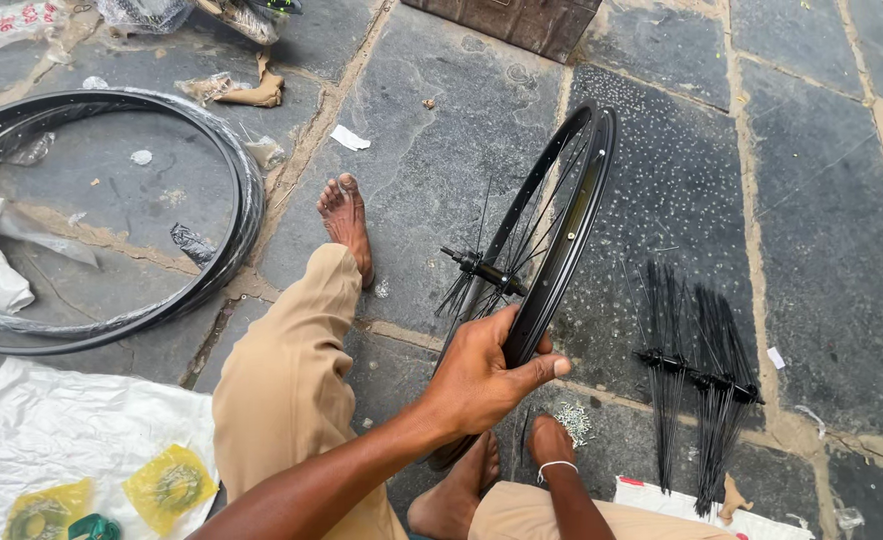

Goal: The person is assembling a bicycle wheel by inserting spokes into the hub and rim. They repeatedly insert a spoke, then use a nipple driver tool to tighten the spoke nipple onto the spoke end.

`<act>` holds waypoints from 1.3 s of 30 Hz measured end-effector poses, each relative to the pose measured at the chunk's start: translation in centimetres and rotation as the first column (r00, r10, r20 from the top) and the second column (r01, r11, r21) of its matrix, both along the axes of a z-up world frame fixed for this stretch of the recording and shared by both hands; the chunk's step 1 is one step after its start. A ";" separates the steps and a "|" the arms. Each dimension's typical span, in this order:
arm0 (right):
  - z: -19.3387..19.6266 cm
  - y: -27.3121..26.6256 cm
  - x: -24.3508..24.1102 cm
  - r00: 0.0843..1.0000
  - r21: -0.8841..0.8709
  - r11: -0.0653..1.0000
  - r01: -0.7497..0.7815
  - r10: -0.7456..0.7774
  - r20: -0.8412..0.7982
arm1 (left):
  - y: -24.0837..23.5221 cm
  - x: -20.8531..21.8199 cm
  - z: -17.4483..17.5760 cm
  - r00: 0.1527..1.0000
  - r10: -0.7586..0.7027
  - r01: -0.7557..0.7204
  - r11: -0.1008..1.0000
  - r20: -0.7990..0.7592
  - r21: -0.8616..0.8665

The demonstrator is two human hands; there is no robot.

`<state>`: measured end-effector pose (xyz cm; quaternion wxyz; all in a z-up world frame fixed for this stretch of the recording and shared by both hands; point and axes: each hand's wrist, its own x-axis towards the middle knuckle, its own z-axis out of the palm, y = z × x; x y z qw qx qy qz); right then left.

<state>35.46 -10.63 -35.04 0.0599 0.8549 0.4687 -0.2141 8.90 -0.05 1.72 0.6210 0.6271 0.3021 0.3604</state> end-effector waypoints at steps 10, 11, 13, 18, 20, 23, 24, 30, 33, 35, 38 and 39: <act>4.7 3.7 -0.4 0.988 0.266 0.954 0.138 -0.114 -0.101 | 0.2 0.2 0.7 0.999 0.024 -0.023 0.999 -0.028 0.031; 7.8 5.3 0.2 0.969 0.277 0.931 0.238 -0.208 -0.135 | 0.2 0.4 0.8 1.000 0.028 -0.027 0.999 -0.003 0.034; 15.9 7.3 1.1 0.553 0.429 0.658 0.619 0.023 -0.833 | -0.2 0.7 0.6 1.000 0.026 -0.026 0.999 0.011 0.019; 37.6 5.1 -2.4 0.553 0.756 0.576 0.311 0.537 -0.637 | 0.0 1.5 0.9 0.998 0.025 -0.022 0.999 -0.057 0.038; 42.6 4.5 -5.7 0.689 0.813 0.581 -0.040 0.605 -0.399 | -0.1 1.7 1.0 0.997 0.033 -0.029 0.997 -0.064 0.066; 46.2 6.3 -9.8 0.768 0.722 0.610 -0.326 0.616 -0.173 | -0.3 1.7 0.9 0.999 0.042 -0.041 0.999 -0.018 0.028; 46.9 6.7 -10.6 0.788 0.681 0.629 -0.375 0.603 -0.124 | -0.3 1.7 0.9 0.999 0.043 -0.043 0.999 0.006 0.002; 47.5 7.9 -11.2 0.872 0.522 0.806 -0.280 0.441 -0.214 | -0.2 1.7 0.5 0.995 0.075 -0.083 0.986 0.058 0.146; 46.9 7.7 -10.5 0.856 0.546 0.789 -0.282 0.464 -0.228 | -0.1 1.8 0.4 0.993 0.048 -0.061 0.991 0.106 0.121; 46.6 7.9 -10.2 0.856 0.531 0.813 -0.237 0.433 -0.281 | 0.0 1.8 0.3 0.999 0.051 -0.050 0.994 -0.005 0.098; 46.6 8.4 -10.2 0.818 0.551 0.815 -0.182 0.436 -0.375 | -0.1 1.8 0.2 1.000 0.030 -0.030 0.998 -0.005 0.063; 46.6 8.5 -10.3 0.796 0.564 0.809 -0.164 0.446 -0.409 | 0.0 1.8 0.1 1.000 0.020 -0.021 0.998 0.022 0.052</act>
